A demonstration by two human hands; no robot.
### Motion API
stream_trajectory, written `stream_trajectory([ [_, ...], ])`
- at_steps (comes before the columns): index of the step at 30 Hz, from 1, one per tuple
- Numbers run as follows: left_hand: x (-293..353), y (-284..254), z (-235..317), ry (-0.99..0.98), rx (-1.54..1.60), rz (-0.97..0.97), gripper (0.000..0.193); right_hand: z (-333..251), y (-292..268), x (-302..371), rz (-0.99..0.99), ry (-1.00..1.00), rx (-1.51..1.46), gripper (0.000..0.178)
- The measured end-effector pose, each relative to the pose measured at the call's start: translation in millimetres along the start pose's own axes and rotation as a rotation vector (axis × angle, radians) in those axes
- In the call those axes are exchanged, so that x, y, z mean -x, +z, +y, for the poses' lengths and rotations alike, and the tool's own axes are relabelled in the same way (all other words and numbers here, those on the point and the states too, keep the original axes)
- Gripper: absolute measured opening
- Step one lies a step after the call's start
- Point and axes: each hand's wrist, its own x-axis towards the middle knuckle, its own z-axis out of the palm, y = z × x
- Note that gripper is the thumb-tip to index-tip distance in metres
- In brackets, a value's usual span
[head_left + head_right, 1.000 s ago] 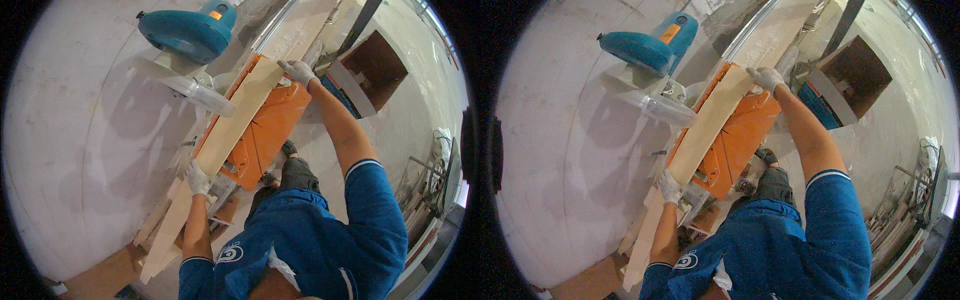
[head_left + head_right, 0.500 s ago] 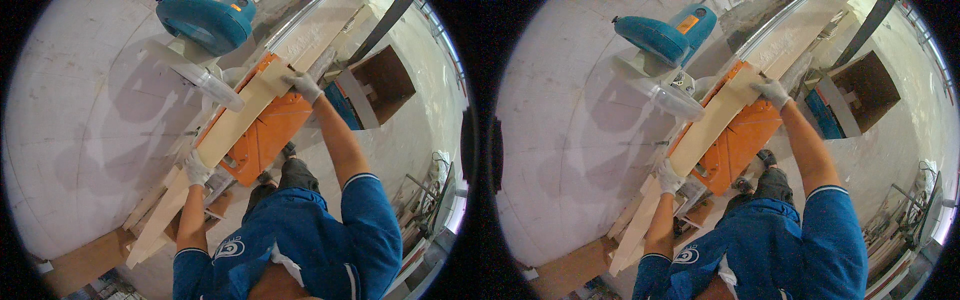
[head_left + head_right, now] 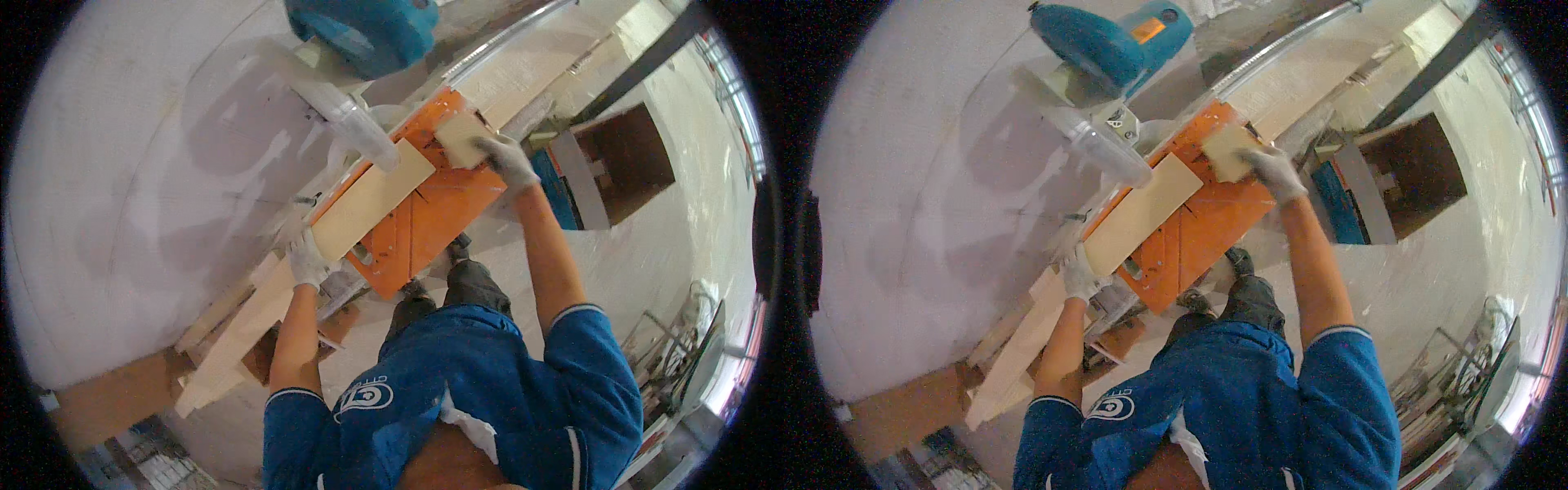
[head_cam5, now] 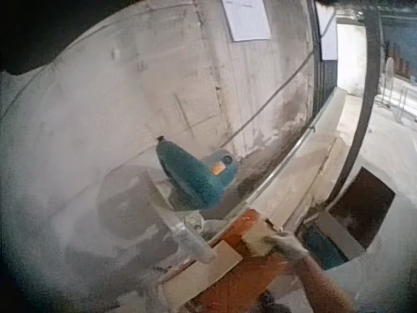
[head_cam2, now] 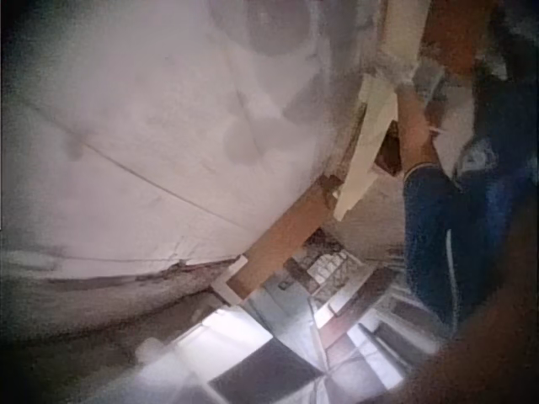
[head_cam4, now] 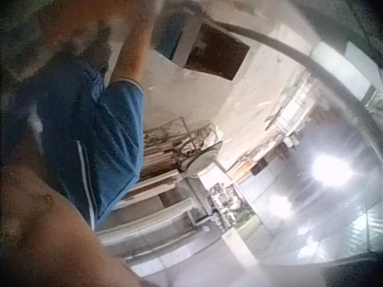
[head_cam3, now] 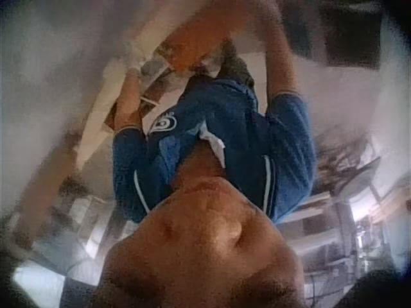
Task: The person positions a wooden plank on a miter saw table, lowers the saw blade to cut the wood, and then removes the cut piece. This process is repeated multiple times with different planks.
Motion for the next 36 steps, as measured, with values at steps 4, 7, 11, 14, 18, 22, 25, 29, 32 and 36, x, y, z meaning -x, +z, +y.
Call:
stream_trajectory([
  [4,-3.4,12.9,-6.6,0.031,0.213,-0.079,0.076,-33.2,-105.2,48.5,0.404,-0.121,0.042,0.041],
  [7,-8.1,21.2,-9.8,-0.162,0.442,-0.210,0.067,-38.7,-164.1,46.8,0.423,-0.307,0.540,0.045],
  [11,-1.8,24.7,-5.2,-0.131,0.486,-0.021,0.076,10.1,-132.7,53.4,0.467,-0.420,0.917,0.054],
  [14,-1.7,34.2,-1.2,-0.057,0.063,0.014,0.081,57.4,-21.7,92.6,0.001,-0.455,1.072,0.062],
  [18,-24.2,61.6,-4.0,-0.137,0.229,0.009,0.078,81.2,164.0,114.9,-0.493,-0.583,1.211,0.081],
  [22,-44.9,95.5,6.1,-0.296,0.350,0.198,0.047,95.3,286.8,96.6,-0.566,-0.849,1.540,0.100],
  [25,-54.6,97.9,12.1,-0.266,0.364,0.091,0.056,109.7,314.9,84.9,-0.511,-0.698,1.644,0.102],
  [29,-22.9,53.4,0.1,-0.100,0.249,0.014,0.082,121.1,313.3,84.5,-0.510,-0.620,1.785,0.095],
  [32,43.5,9.2,-57.2,-0.020,0.581,0.442,0.092,120.0,312.3,87.1,-0.521,-0.689,1.834,0.088],
  [36,162.6,1.4,-204.9,-0.432,1.108,0.408,0.095,116.8,315.4,94.6,-0.521,-0.712,1.865,0.088],
])
